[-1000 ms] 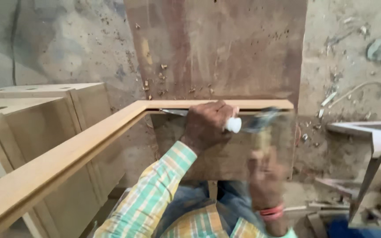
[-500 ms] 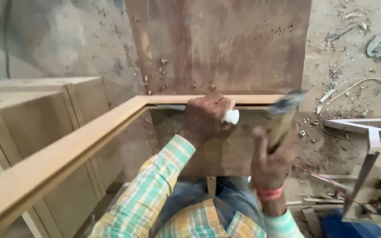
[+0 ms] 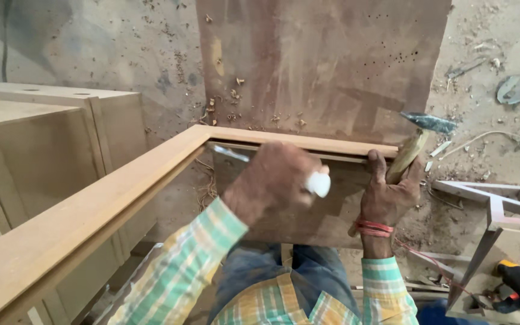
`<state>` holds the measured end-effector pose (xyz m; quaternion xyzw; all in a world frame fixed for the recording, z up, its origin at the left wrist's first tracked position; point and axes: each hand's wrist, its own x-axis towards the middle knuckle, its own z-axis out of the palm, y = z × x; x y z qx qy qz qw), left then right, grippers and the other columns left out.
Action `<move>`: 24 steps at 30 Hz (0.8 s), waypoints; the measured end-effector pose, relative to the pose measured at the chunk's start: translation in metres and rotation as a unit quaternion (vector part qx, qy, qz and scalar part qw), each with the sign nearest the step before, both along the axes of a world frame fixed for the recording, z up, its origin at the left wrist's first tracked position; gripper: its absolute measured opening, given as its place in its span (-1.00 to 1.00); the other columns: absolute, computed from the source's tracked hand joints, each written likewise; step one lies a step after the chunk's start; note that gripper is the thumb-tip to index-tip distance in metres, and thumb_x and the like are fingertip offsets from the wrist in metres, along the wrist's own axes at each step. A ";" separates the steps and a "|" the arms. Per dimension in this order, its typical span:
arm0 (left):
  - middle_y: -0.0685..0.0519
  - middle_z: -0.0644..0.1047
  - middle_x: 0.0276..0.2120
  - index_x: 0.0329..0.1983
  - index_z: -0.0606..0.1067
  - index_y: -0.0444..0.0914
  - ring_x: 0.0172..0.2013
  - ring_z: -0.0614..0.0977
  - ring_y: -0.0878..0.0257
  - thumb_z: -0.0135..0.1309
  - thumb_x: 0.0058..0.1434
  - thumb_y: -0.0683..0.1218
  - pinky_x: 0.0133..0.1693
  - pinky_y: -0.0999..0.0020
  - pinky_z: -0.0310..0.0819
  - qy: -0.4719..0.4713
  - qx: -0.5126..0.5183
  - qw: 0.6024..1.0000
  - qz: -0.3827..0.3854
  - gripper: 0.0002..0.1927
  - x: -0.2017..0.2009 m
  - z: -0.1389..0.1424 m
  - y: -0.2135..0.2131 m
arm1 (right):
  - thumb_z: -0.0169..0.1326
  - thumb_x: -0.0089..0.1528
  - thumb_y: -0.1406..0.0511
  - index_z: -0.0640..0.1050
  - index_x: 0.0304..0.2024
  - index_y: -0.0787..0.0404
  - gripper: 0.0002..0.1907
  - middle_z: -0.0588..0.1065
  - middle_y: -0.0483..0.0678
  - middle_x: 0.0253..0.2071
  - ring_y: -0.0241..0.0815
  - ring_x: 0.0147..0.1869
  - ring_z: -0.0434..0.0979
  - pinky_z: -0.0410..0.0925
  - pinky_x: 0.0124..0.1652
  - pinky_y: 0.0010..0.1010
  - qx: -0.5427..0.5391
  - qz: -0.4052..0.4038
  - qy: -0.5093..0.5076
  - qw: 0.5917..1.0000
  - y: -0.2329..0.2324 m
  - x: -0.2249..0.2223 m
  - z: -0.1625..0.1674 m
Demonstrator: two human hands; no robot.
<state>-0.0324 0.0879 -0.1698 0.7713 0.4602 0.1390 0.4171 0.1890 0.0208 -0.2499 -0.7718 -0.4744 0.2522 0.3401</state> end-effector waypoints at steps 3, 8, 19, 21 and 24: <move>0.00 0.57 -0.63 -0.50 0.59 -0.14 -0.59 0.62 0.11 0.22 -0.03 -0.05 -0.46 0.15 0.50 0.043 -0.097 0.994 -0.035 -0.91 0.011 0.026 -0.005 | 0.36 0.37 0.24 0.47 0.22 0.36 -0.50 0.56 0.04 0.00 -0.14 0.03 0.57 0.45 0.06 -0.31 -0.008 -0.002 0.001 1.000 0.003 -0.001 -0.002; 0.01 0.57 -0.57 -0.53 0.52 -0.20 -0.57 0.60 0.09 0.21 0.15 -0.02 -0.48 0.10 0.41 -0.078 0.011 0.996 0.045 -0.78 0.022 0.025 -0.010 | 0.34 0.38 0.25 0.43 0.26 0.37 -0.47 0.55 0.03 0.04 -0.17 0.07 0.56 0.45 0.06 -0.33 0.007 0.022 0.006 1.000 0.005 -0.003 0.000; -0.01 0.51 -0.57 -0.57 0.45 -0.20 -0.51 0.58 0.04 0.21 0.24 0.02 -0.44 0.09 0.40 -0.125 0.074 0.984 0.101 -0.67 0.034 -0.016 -0.013 | 0.31 0.41 0.27 0.45 0.21 0.37 -0.55 0.53 -0.04 -0.01 -0.25 0.02 0.53 0.45 0.01 -0.39 0.024 0.016 0.059 0.998 0.007 -0.008 -0.001; -0.01 0.51 -0.56 -0.56 0.46 -0.20 -0.50 0.59 0.04 0.21 0.14 0.02 -0.43 0.10 0.42 -0.132 0.083 0.983 0.092 -0.72 0.035 -0.021 -0.014 | 0.31 0.40 0.26 0.46 0.20 0.36 -0.55 0.54 -0.06 -0.03 -0.27 -0.01 0.54 0.45 -0.03 -0.41 0.021 0.010 0.063 0.998 0.009 -0.010 0.003; -0.02 0.52 -0.55 -0.53 0.47 -0.21 -0.48 0.60 0.05 0.23 0.04 0.00 -0.41 0.11 0.45 -0.138 0.101 0.983 0.072 -0.77 0.036 -0.029 -0.014 | 0.31 0.39 0.24 0.47 0.16 0.35 -0.57 0.55 -0.09 -0.07 -0.29 -0.05 0.55 0.46 -0.08 -0.44 0.011 0.005 0.067 0.998 0.012 -0.010 0.010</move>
